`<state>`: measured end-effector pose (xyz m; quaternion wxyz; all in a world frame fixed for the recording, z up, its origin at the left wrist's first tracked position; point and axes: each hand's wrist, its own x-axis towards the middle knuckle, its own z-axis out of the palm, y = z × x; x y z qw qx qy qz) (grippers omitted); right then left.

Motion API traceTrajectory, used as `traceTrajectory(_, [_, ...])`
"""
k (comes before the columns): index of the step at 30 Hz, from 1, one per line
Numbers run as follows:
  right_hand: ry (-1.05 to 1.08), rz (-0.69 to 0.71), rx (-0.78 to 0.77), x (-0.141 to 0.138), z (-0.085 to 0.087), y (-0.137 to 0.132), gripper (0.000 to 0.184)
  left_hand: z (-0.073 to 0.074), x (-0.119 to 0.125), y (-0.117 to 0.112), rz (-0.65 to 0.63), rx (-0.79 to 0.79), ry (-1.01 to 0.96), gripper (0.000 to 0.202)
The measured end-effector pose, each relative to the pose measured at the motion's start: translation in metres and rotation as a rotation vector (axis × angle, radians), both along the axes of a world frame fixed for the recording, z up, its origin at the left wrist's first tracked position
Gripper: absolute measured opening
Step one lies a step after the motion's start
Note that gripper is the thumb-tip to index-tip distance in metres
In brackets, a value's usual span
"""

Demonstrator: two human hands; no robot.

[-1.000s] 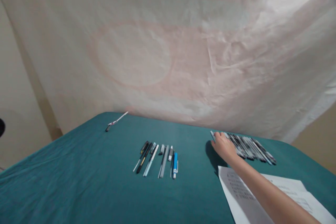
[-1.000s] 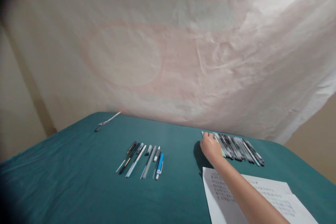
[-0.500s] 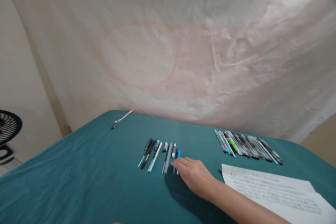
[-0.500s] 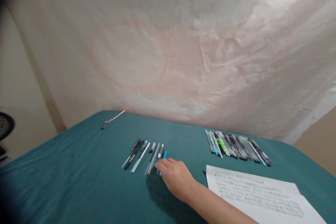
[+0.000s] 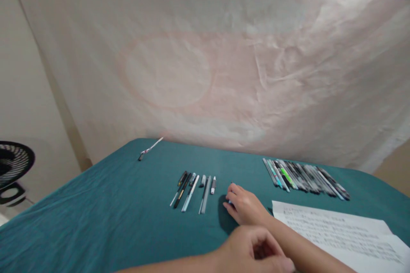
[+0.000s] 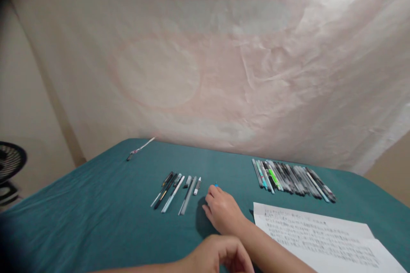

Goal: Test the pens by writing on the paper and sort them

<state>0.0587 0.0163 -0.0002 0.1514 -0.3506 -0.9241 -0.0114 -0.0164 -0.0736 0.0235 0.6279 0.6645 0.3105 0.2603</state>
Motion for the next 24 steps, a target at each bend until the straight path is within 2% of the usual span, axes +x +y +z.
traceTrajectory(1, [-0.012,-0.031,-0.003,0.003,-0.001,0.004,0.014,0.002,-0.006,0.005,0.148,-0.034,-0.027,0.025])
traceTrajectory(3, [-0.047,-0.086,-0.022,0.011,-0.001,0.009,0.015,0.001,-0.014,0.013,0.305,-0.033,-0.093,0.018])
traceTrajectory(8, [-0.008,-0.104,-0.118,0.030,0.006,0.011,0.007,-0.018,-0.029,0.031,0.532,0.147,-0.137,0.009])
traceTrajectory(10, [0.051,-0.106,-0.145,0.034,0.006,0.010,0.009,-0.026,-0.034,0.037,0.574,0.177,-0.139,0.010])
traceTrajectory(12, [0.111,-0.110,-0.151,0.038,0.003,0.010,0.012,-0.031,-0.038,0.042,0.625,0.142,-0.156,0.012])
traceTrajectory(17, [0.308,-0.180,-0.137,0.038,-0.004,0.007,0.018,-0.035,-0.038,0.052,0.710,-0.109,-0.309,0.024])
traceTrajectory(20, [0.448,-0.089,-0.129,0.032,-0.002,-0.001,0.021,-0.034,-0.038,0.055,0.699,-0.206,-0.442,0.034])
traceTrajectory(24, [0.492,0.104,-0.115,0.024,0.000,-0.013,0.026,-0.030,-0.040,0.058,0.592,-0.249,-0.493,0.032])
